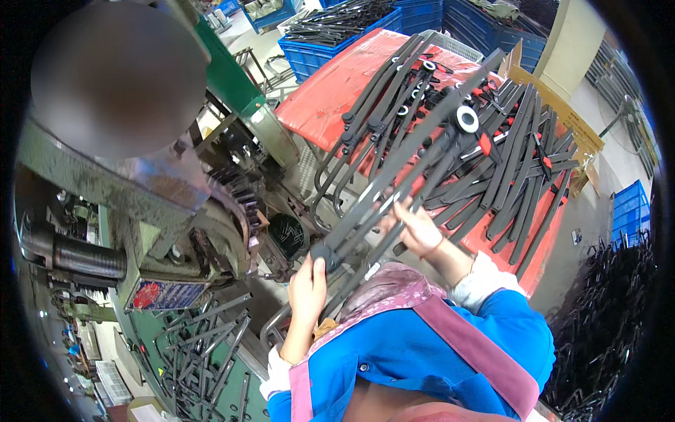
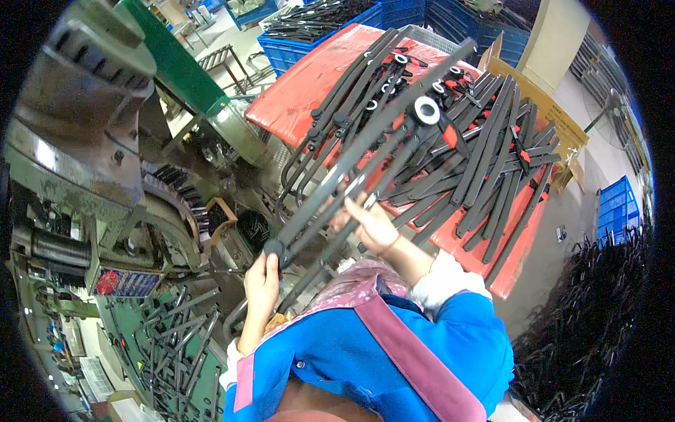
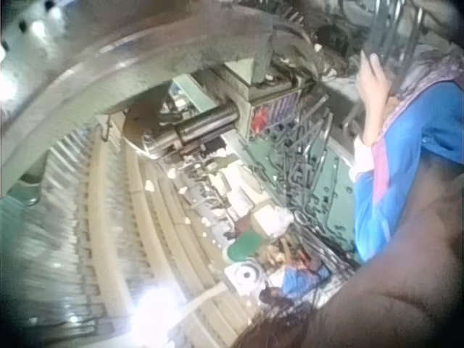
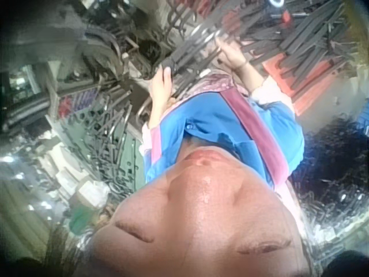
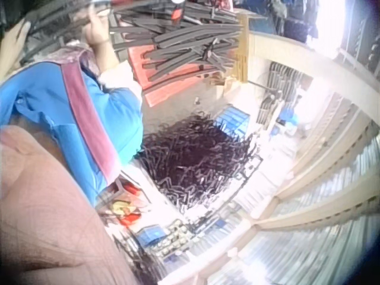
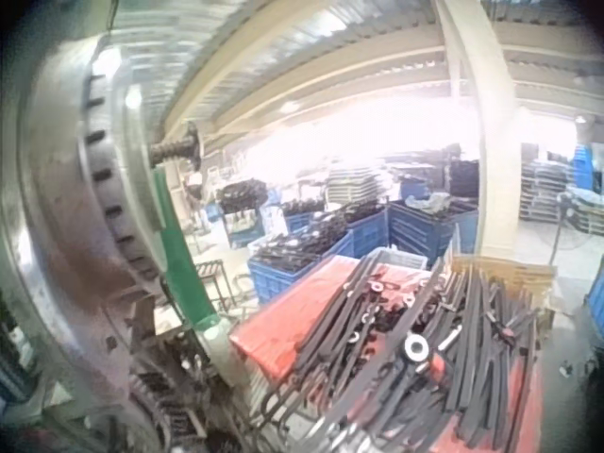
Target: The person repeatedly picks up metal rods and small black circular components from a green workbench, inserts the components onto the rods, and places the assembled units into a nearby machine. The person continues this cycle throughout the clip.
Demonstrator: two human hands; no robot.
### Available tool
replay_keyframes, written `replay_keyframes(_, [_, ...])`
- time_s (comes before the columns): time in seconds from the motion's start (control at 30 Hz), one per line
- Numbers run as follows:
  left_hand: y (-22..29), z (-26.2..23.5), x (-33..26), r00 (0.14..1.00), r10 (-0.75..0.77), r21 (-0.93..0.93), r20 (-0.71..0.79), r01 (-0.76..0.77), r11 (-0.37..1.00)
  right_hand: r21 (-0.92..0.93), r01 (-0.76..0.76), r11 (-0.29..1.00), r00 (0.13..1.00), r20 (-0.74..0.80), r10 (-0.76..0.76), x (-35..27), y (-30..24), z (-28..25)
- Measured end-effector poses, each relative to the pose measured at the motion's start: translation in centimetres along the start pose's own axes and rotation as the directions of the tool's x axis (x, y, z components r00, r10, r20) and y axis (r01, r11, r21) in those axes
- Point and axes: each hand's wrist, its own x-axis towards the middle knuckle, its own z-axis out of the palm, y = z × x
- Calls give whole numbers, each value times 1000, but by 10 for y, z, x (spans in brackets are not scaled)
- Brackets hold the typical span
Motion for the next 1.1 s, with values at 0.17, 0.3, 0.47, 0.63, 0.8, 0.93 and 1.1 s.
replay_keyframes(0.17, [55,38,98,981,192,-67,26,-190,979,-21,290,957,952,-98,-291,99,-64,-36])
replay_keyframes(0.3, [59,87,181,953,298,-180,54,-285,942,-37,314,949,932,-177,-316,189,-94,-86])
replay_keyframes(0.47, [95,128,199,921,330,202,207,-370,907,-109,297,949,889,-330,-316,254,-149,-189])
replay_keyframes(0.63, [69,143,189,885,262,233,385,-368,900,-573,-7,820,710,-580,-400,279,-160,-262])
replay_keyframes(0.8, [55,149,182,888,354,313,294,-440,842,-804,-594,-2,642,-473,-603,259,-177,-254])
replay_keyframes(0.93, [57,120,152,883,384,136,271,-430,893,-654,-592,-472,749,-230,-621,236,-186,-191])
replay_keyframes(1.1, [13,81,66,891,421,-64,170,-416,907,-776,39,-630,908,290,-302,250,-112,-74])
